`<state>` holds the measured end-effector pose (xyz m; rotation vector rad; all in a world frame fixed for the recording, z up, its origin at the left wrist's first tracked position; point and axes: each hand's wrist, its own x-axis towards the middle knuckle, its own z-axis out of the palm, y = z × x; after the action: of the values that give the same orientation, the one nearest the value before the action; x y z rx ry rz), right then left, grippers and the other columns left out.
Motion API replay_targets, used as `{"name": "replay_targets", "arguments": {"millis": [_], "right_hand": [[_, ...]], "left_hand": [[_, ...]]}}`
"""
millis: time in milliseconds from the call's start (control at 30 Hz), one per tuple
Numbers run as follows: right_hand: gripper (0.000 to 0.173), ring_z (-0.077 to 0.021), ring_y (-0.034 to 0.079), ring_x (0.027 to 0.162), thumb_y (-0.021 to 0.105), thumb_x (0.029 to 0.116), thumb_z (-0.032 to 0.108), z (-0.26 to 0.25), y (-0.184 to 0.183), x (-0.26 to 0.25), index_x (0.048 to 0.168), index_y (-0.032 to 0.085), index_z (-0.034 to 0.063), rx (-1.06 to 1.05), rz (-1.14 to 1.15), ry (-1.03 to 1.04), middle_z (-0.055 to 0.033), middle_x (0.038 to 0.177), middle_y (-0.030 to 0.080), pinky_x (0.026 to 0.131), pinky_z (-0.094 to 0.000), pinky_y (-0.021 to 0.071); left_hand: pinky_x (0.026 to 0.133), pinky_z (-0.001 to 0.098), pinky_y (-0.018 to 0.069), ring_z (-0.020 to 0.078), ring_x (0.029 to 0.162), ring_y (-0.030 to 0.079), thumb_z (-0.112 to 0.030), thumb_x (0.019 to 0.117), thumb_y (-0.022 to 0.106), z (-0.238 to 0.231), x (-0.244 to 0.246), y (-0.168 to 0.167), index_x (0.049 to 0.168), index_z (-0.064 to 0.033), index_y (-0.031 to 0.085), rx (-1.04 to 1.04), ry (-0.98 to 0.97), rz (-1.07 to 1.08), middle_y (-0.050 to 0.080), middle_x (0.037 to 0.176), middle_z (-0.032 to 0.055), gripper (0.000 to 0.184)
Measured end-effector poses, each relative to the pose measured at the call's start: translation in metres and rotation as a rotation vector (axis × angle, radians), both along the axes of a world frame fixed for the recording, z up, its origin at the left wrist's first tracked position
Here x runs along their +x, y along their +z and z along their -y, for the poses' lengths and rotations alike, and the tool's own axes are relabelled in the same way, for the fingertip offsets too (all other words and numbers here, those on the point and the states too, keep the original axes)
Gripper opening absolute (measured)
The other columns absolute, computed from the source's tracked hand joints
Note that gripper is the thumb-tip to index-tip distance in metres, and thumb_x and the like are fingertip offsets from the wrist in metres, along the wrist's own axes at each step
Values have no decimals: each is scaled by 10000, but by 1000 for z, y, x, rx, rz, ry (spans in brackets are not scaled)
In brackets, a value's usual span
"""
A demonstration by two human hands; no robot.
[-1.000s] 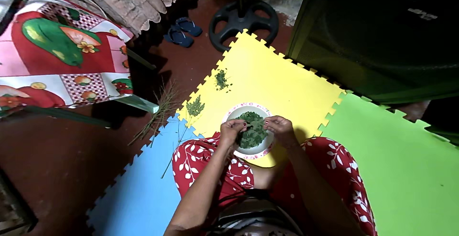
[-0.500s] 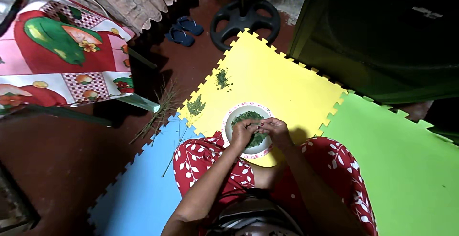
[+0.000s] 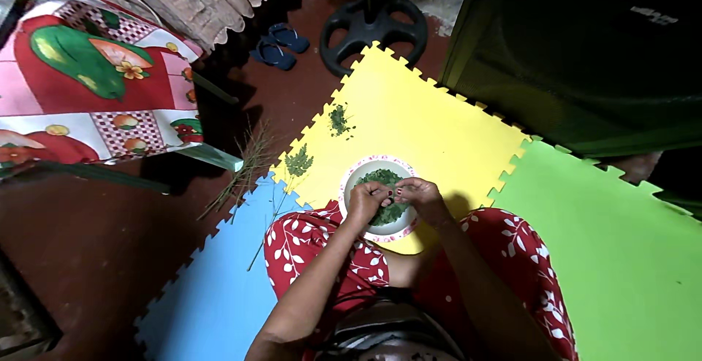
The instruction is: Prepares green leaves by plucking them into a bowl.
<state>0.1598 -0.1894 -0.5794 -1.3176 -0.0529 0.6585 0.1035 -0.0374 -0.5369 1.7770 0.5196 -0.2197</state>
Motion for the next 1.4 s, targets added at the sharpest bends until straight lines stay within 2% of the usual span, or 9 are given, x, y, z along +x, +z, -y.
{"name": "replay_targets", "arguments": {"millis": [300, 400, 567, 633, 800, 1000, 1100, 1167, 1400], "right_hand": [[109, -82, 692, 705, 547, 943, -101, 8, 4, 8, 999, 634, -65, -32, -35, -48, -11, 821, 696, 731, -263, 610], [101, -73, 692, 695, 544, 966, -94, 13, 4, 15, 1005, 625, -48, -51, -83, -80, 0, 810, 695, 717, -245, 609], [95, -76, 675, 655, 540, 971, -71, -1, -1, 7, 1005, 627, -56, -14, -129, -91, -12, 804, 697, 681, -245, 601], [98, -71, 659, 664, 543, 979, -51, -1, -2, 5, 1038, 620, -68, -31, -144, -99, -20, 833, 681, 683, -245, 591], [90, -69, 662, 647, 558, 950, -81, -9, -8, 1, 955, 638, -40, -13, -93, -107, -3, 774, 692, 665, -245, 590], [83, -80, 677, 678, 558, 954, -94, 1, -4, 10, 986, 628, -63, -46, -106, -175, -29, 839, 693, 692, -249, 603], [80, -76, 677, 678, 574, 943, -96, 0, -5, 8, 979, 642, -71, -68, -59, -116, -23, 821, 696, 704, -250, 603], [86, -66, 680, 686, 592, 917, -110, -3, -8, 5, 957, 653, -65, -66, 17, -69, -15, 809, 707, 717, -249, 601], [80, -31, 679, 771, 655, 849, -125, -4, -14, 2, 903, 679, -72, -94, 216, -33, -35, 894, 725, 757, -220, 586]], "left_hand": [[675, 214, 556, 33, 650, 619, 41, 969, 600, -14, -7, -7, 1007, 91, 672, -150, 224, 75, 667, 787, 17, 96], [687, 214, 551, 28, 656, 617, 11, 979, 605, -26, -8, -12, 1012, 82, 677, -59, 103, -5, 666, 783, 18, 107], [1052, 397, 471, 267, 1157, 636, -134, 1009, 631, -17, -3, -5, 1386, 56, 571, 189, -249, -154, 632, 1313, 232, 426], [1001, 358, 497, 223, 1094, 647, -163, 989, 672, -8, -1, -5, 1405, 53, 549, 141, -216, -122, 635, 1305, 214, 485], [790, 270, 544, 87, 782, 642, -80, 996, 633, 1, 6, -13, 1035, 96, 673, 43, -58, -76, 693, 910, 105, 185], [785, 256, 520, 77, 784, 607, -85, 1041, 550, -16, 2, -10, 1056, 81, 671, 81, -108, -123, 663, 905, 83, 206], [894, 367, 499, 182, 925, 620, -194, 1114, 411, -18, 4, -8, 1129, 89, 655, 92, -147, -168, 663, 1046, 171, 373], [856, 322, 524, 141, 904, 635, -252, 1136, 334, -15, 8, -5, 1199, 72, 633, 22, -123, -195, 668, 1088, 146, 446], [732, 225, 506, 34, 722, 580, -114, 1062, 530, -13, 12, -4, 1039, 79, 654, -15, -173, -204, 652, 864, 36, 231]]}}
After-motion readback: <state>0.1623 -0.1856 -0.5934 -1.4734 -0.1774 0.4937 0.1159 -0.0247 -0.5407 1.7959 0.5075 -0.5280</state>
